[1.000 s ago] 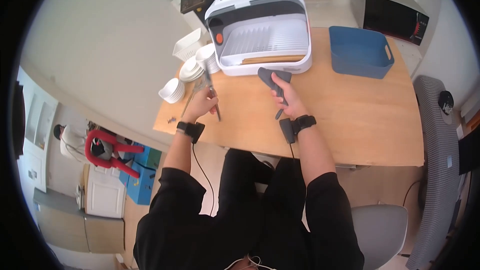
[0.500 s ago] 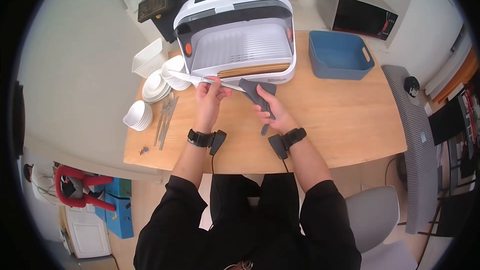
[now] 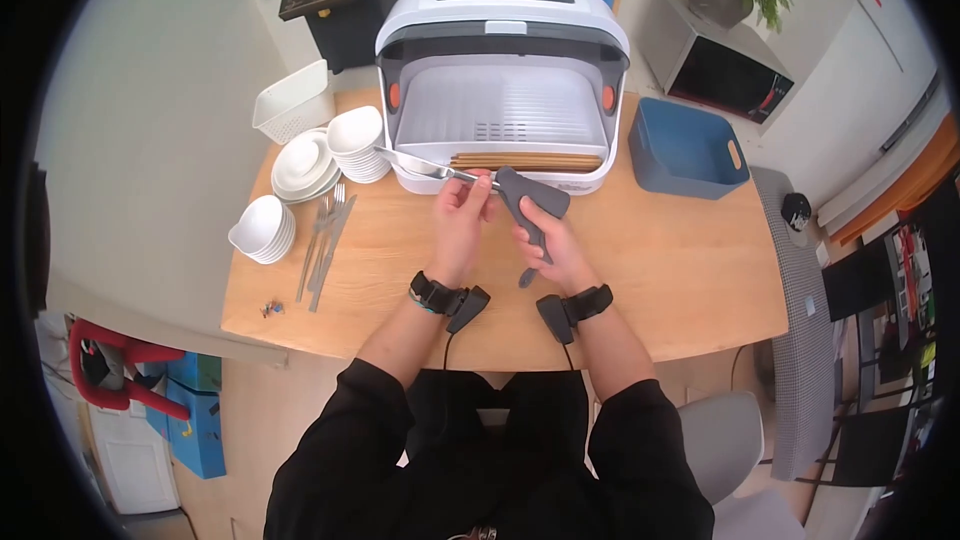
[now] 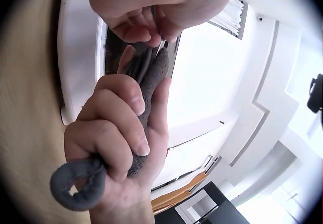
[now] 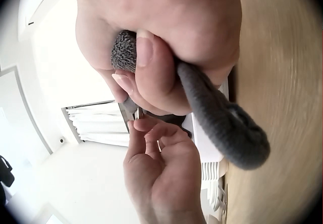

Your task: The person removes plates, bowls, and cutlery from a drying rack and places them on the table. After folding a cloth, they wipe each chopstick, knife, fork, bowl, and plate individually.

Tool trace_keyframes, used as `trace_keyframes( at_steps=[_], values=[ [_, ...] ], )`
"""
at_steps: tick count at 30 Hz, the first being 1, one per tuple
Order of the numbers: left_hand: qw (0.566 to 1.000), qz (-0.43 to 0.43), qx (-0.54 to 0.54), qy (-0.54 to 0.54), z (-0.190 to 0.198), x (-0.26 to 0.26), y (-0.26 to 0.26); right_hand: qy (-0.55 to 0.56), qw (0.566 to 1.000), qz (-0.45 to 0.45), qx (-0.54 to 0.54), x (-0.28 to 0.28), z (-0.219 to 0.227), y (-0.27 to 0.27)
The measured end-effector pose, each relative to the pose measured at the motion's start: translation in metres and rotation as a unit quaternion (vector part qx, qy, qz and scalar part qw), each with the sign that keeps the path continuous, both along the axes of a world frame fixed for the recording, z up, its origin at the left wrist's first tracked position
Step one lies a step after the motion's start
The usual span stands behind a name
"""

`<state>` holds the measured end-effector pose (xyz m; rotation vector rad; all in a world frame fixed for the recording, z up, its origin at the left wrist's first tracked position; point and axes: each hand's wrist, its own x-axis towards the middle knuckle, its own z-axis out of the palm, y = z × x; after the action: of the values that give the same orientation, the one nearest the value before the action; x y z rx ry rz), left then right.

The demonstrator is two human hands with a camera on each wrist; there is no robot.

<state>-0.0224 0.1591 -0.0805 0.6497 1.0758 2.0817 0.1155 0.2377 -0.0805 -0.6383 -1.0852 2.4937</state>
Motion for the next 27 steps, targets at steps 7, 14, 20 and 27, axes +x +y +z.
trace_keyframes(
  at_steps=[7, 14, 20, 27],
  values=[
    [0.991, 0.076, 0.107, -0.036, 0.003, -0.062, -0.020, 0.027, 0.999, -0.008, 0.023, -0.014, 0.035, 0.012],
    [0.997, 0.075, 0.012, -0.017, 0.005, -0.062, -0.024, 0.018, 0.999, -0.025, 0.027, 0.003, 0.024, 0.021],
    [0.993, 0.086, 0.070, -0.045, 0.004, -0.064, -0.024, -0.001, 0.999, -0.004, 0.046, -0.006, 0.021, 0.008],
    [0.997, -0.003, 0.056, -0.053, 0.003, -0.036, -0.020, 0.017, 0.996, -0.012, 0.089, -0.012, 0.026, -0.010]
  ],
)
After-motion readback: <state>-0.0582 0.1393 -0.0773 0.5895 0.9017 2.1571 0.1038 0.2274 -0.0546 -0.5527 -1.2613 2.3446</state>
